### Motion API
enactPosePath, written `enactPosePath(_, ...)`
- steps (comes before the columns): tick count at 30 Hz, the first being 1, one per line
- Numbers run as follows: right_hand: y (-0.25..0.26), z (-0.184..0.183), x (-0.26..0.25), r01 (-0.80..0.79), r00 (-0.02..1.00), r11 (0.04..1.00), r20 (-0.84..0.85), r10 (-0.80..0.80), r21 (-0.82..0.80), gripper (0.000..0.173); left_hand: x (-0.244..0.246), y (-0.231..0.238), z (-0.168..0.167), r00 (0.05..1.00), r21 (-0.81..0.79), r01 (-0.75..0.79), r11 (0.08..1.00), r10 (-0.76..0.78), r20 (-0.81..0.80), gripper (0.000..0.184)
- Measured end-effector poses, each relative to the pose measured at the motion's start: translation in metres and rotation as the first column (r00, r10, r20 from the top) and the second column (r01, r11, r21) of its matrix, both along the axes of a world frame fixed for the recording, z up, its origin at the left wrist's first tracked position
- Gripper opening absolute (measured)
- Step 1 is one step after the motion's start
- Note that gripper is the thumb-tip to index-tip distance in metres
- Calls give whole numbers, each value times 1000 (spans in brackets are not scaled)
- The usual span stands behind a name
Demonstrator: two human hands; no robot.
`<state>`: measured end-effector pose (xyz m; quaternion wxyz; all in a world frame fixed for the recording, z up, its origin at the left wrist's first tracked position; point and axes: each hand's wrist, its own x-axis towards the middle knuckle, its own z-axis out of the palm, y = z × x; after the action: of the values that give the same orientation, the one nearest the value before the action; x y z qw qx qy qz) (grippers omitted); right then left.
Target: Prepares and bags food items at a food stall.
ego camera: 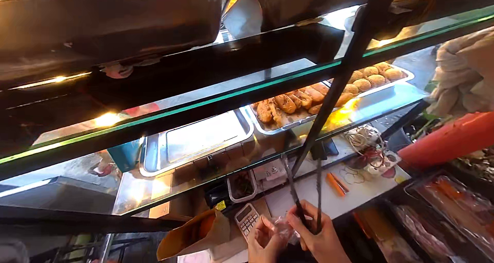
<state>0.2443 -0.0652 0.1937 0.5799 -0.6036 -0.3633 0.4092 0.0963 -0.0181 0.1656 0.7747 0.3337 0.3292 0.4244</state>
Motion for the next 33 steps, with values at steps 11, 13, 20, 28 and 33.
enactPosePath(11, -1, -46, 22, -394, 915, 917, -122, 385, -59, 35, 3, -13, -39, 990, -140, 4, 990, -24, -139, 15)
enactPosePath(13, 0, -58, 33, -547, 837, 825, -80, 541, -143, 46, -1, -20, -50, 999, -227, 1, 974, 8, 40, 14)
enactPosePath(20, 97, -17, 48, -402, 296, 601, 523, 799, -691, 60, -39, -7, -67, 807, -298, -248, 922, 367, 463, 20)
enactPosePath(28, 210, -15, -60, -209, -287, 362, 411, 866, -909, 32, -56, 9, -61, 709, -511, -435, 741, 632, 313, 28)
enactPosePath(33, 230, -45, -64, -258, -388, 384, 459, 799, -886, 27, -59, 13, -73, 695, -520, -449, 726, 650, 307, 23)
